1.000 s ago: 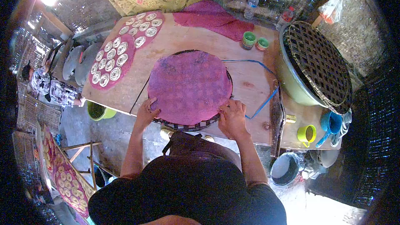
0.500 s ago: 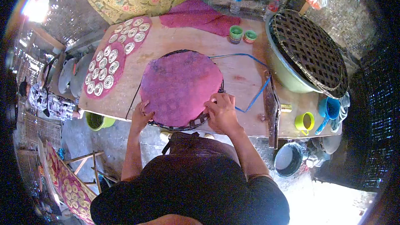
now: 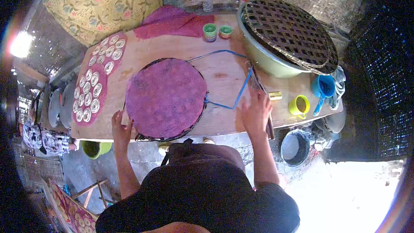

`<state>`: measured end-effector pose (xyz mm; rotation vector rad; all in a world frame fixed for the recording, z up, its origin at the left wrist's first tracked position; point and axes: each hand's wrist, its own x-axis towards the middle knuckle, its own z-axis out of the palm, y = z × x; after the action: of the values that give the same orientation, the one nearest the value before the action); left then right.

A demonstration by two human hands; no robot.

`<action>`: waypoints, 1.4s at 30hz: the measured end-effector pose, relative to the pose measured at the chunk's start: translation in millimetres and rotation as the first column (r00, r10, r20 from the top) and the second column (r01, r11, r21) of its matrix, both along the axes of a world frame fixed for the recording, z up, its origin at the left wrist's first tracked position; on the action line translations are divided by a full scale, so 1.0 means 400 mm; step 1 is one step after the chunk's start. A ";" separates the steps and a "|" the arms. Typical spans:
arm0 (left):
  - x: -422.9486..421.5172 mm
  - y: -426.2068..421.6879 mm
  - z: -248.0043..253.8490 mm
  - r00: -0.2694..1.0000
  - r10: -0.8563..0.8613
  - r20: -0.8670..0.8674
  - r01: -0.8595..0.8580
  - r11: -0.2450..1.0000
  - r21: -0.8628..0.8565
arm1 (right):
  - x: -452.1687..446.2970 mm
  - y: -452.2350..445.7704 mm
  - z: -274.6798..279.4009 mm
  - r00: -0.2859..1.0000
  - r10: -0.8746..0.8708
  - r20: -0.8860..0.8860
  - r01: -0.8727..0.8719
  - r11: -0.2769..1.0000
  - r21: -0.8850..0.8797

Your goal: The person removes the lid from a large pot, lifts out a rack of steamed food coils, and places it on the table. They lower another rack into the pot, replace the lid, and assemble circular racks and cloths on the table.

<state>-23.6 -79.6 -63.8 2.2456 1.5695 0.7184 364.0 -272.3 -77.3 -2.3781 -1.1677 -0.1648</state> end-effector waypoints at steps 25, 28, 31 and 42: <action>0.025 -0.021 -0.017 0.997 -0.073 0.027 0.072 0.997 0.040 | 0.677 -0.095 0.094 0.483 0.123 -0.867 0.796 0.351 0.493; -0.001 -0.045 -0.005 0.988 -0.001 0.156 0.004 1.000 -0.019 | 0.623 -0.096 0.161 0.727 0.180 -0.663 0.615 0.259 0.745; -0.027 -0.056 -0.011 0.994 0.002 0.112 -0.011 0.997 0.077 | 0.626 -0.129 0.231 0.602 0.434 -0.670 0.656 0.210 0.725; -0.047 -0.070 0.014 0.969 0.150 0.199 -0.144 0.989 -0.043 | 0.632 -0.018 0.381 0.316 0.748 -0.584 0.633 0.293 0.717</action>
<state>-42.5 -107.4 -58.2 1.9812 1.6460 0.9265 616.7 -279.6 75.1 -0.7283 -0.2180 0.4818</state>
